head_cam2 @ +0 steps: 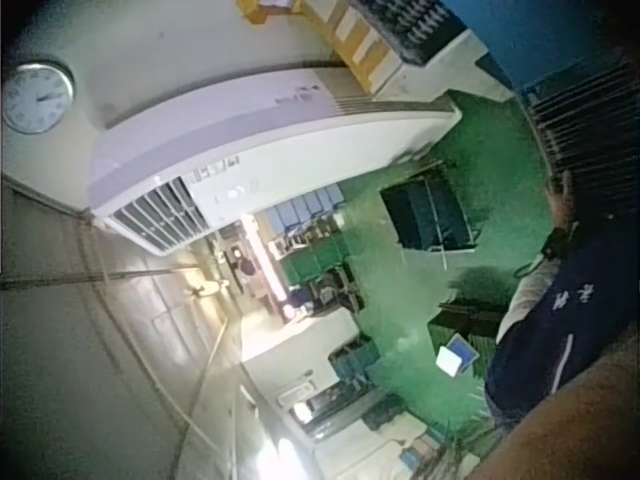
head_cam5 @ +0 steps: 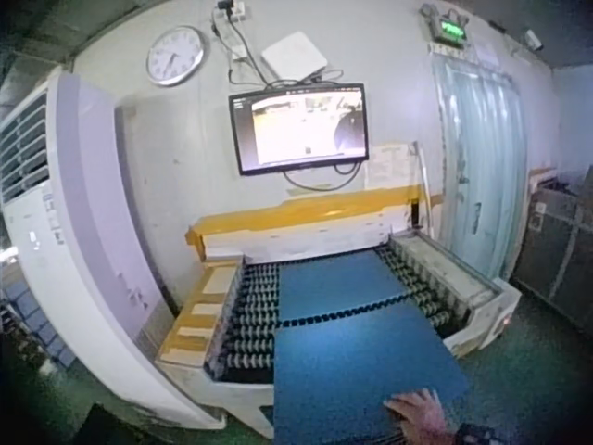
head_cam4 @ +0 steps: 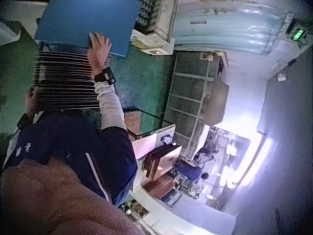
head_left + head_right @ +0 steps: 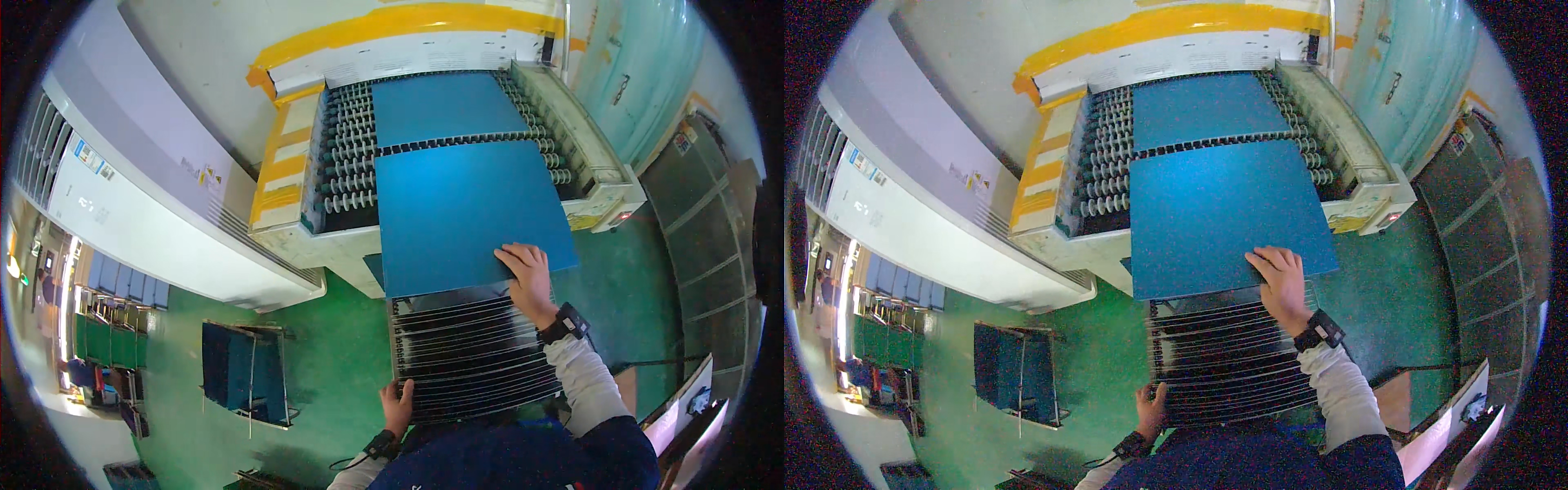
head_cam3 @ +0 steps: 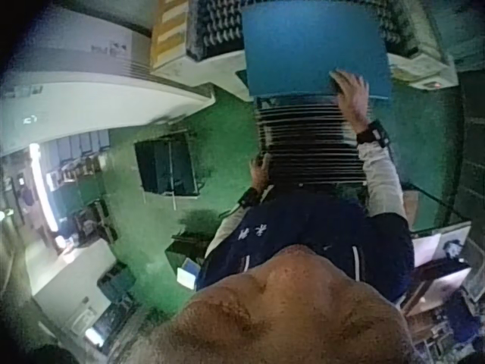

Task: Loading glass or material panels from a vertical rack onto the rollers of a processing machine.

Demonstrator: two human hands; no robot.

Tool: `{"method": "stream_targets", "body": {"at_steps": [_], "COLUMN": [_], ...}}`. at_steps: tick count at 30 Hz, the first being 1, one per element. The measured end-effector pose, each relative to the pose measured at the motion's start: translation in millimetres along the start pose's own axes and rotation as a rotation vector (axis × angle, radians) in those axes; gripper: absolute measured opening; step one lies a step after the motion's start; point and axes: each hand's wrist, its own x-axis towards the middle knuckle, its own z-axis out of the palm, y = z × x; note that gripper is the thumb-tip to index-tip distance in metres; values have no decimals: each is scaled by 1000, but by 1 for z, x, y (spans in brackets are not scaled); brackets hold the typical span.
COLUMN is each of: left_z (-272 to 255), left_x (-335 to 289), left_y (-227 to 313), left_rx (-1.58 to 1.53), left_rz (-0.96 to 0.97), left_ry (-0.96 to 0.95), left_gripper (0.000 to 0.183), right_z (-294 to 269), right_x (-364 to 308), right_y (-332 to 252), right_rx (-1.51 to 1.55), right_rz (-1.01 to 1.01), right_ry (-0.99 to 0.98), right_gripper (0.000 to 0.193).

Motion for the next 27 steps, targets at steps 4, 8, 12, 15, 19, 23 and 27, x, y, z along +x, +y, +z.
{"method": "stream_targets", "body": {"at_steps": [4, 8, 12, 15, 19, 23, 27], "left_z": [3, 1, 1, 2, 2, 0, 3], "left_x": [0, 0, -1, 0, -1, -2, -1], "left_y": [-7, 0, 0, 1, 3, 8, 2], "left_rx": [-34, 19, 0, 2, -9, -9, -10], "left_rz": [1, 3, 0, -9, -3, 7, 19], "left_ry": [21, 8, 11, 13, 35, 33, 44], "left_gripper": [58, 57, 57, 56, 53, 51, 49], "right_z": [3, 4, 5, 6, 9, 14, 14], "right_x": [10, 20, 27, 32, 40, 47, 52], "right_y": [3, 6, 11, 13, 17, 27, 26], "right_rx": [-2, 8, 1, 3, 1, -7, -4], "right_rz": [-12, -19, -30, -45, -64, -70, -72], "right_ry": [7, -10, -19, -12, -6, -1, 14], "right_gripper": [54, 53, 54, 55, 54, 53, 52]}}
